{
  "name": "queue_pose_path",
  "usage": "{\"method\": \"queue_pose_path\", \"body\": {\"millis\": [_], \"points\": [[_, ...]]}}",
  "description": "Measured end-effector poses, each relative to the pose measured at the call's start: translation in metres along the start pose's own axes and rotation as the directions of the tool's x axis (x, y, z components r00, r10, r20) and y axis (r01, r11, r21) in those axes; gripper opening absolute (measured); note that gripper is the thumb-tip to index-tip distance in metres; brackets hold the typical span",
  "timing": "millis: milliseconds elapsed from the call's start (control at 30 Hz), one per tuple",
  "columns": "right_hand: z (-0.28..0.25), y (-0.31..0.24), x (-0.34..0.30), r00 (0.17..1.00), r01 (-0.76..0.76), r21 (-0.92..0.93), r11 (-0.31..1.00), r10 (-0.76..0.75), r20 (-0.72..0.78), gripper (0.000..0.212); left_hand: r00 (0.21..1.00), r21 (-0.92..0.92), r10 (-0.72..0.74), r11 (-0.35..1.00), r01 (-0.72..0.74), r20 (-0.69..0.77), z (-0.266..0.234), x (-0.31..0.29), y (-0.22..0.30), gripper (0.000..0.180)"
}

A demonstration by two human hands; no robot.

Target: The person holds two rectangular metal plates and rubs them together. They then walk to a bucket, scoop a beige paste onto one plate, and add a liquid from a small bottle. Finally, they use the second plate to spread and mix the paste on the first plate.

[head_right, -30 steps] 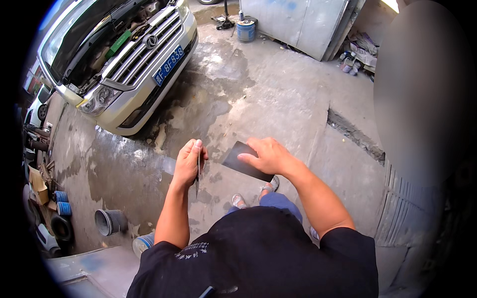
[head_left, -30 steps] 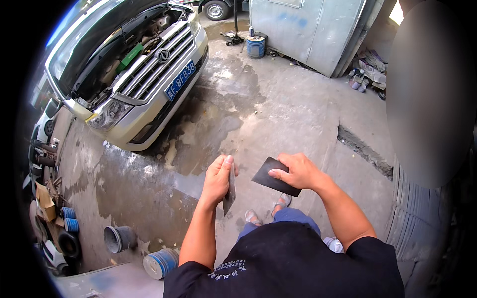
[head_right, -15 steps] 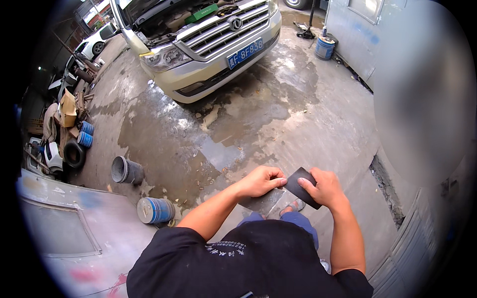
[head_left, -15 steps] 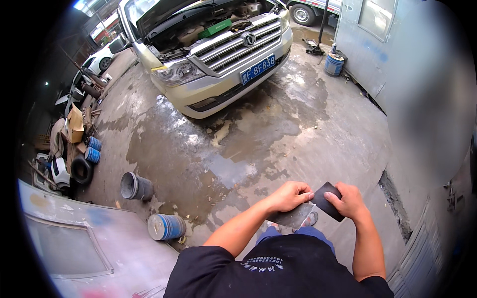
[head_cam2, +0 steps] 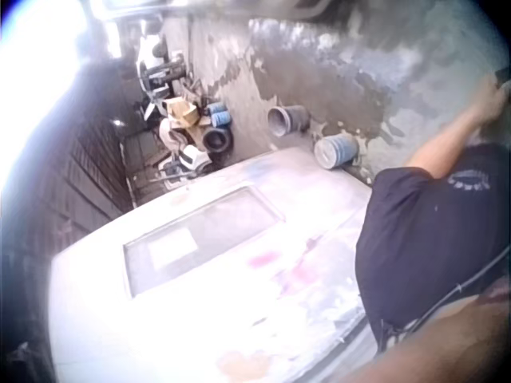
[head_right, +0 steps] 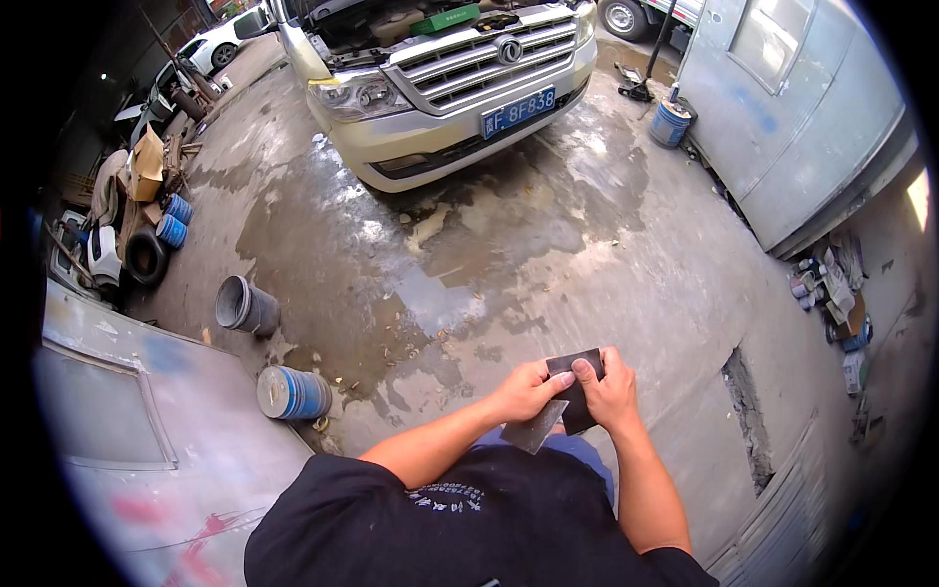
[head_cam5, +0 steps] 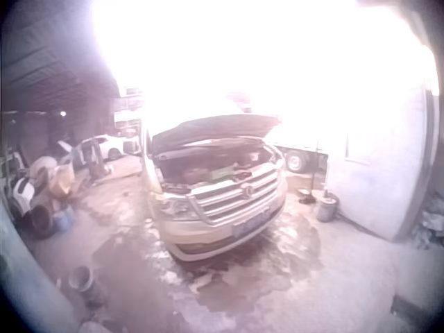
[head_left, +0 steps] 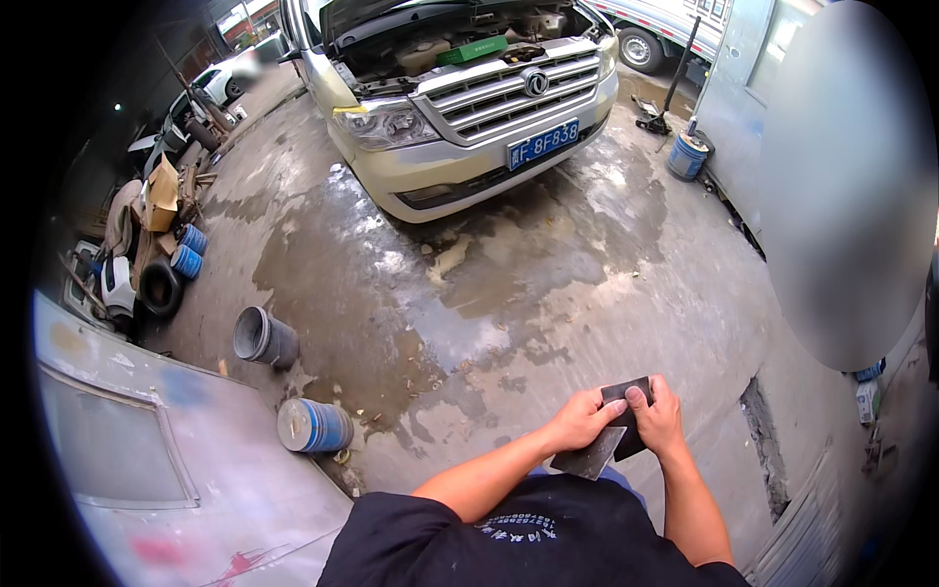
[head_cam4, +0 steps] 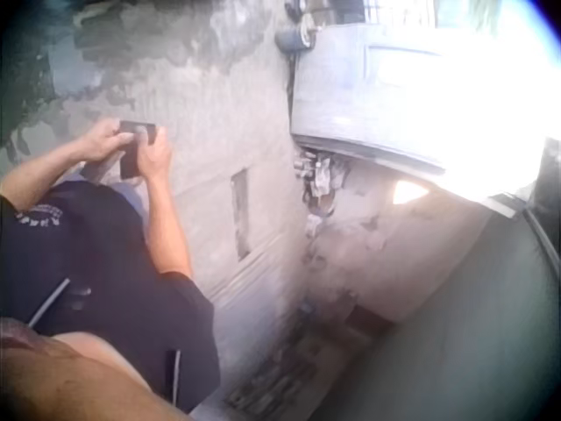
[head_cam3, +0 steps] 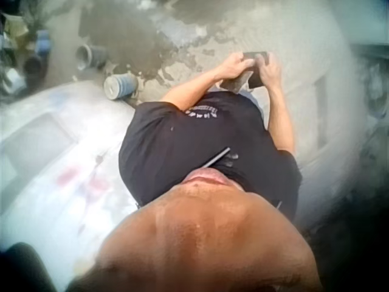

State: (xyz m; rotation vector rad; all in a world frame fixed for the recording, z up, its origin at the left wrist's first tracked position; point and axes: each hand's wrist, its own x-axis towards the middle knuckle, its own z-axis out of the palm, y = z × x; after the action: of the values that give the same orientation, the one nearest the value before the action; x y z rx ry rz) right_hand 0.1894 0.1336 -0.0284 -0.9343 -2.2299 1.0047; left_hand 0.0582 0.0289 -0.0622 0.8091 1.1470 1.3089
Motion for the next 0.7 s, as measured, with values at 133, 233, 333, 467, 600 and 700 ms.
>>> {"method": "queue_pose_path", "body": {"millis": [133,233,333,467,600,700], "points": [[0.0,-0.008,0.006,0.995,-0.069,0.002,0.998,0.069,0.073,0.039,0.998,-0.055,0.045,0.998,-0.042,0.054,-0.009,-0.003,0.001,0.027],[0.006,0.006,0.013,1.0,-0.014,0.112,0.994,0.016,-0.016,0.031,0.997,-0.058,0.025,0.998,-0.02,0.074,-0.016,0.001,0.005,0.027],[-0.005,0.011,0.017,0.975,-0.215,0.379,0.9,0.221,0.03,0.024,0.999,-0.009,0.019,1.0,-0.018,0.048,-0.023,-0.001,0.009,0.026],[-0.023,0.028,0.029,0.999,-0.036,0.433,0.901,0.034,0.012,0.027,0.998,0.053,-0.024,0.998,0.021,0.055,-0.033,-0.001,0.016,0.023],[-0.027,-0.036,0.043,0.867,0.06,0.125,0.99,-0.113,0.485,0.025,0.994,0.459,-0.072,0.888,0.027,0.081,-0.034,-0.007,0.048,0.021],[-0.027,-0.04,0.04,0.836,-0.032,-0.01,0.999,0.032,0.547,0.017,0.994,0.459,-0.016,0.888,-0.038,0.112,-0.033,-0.003,0.048,0.02]]}}
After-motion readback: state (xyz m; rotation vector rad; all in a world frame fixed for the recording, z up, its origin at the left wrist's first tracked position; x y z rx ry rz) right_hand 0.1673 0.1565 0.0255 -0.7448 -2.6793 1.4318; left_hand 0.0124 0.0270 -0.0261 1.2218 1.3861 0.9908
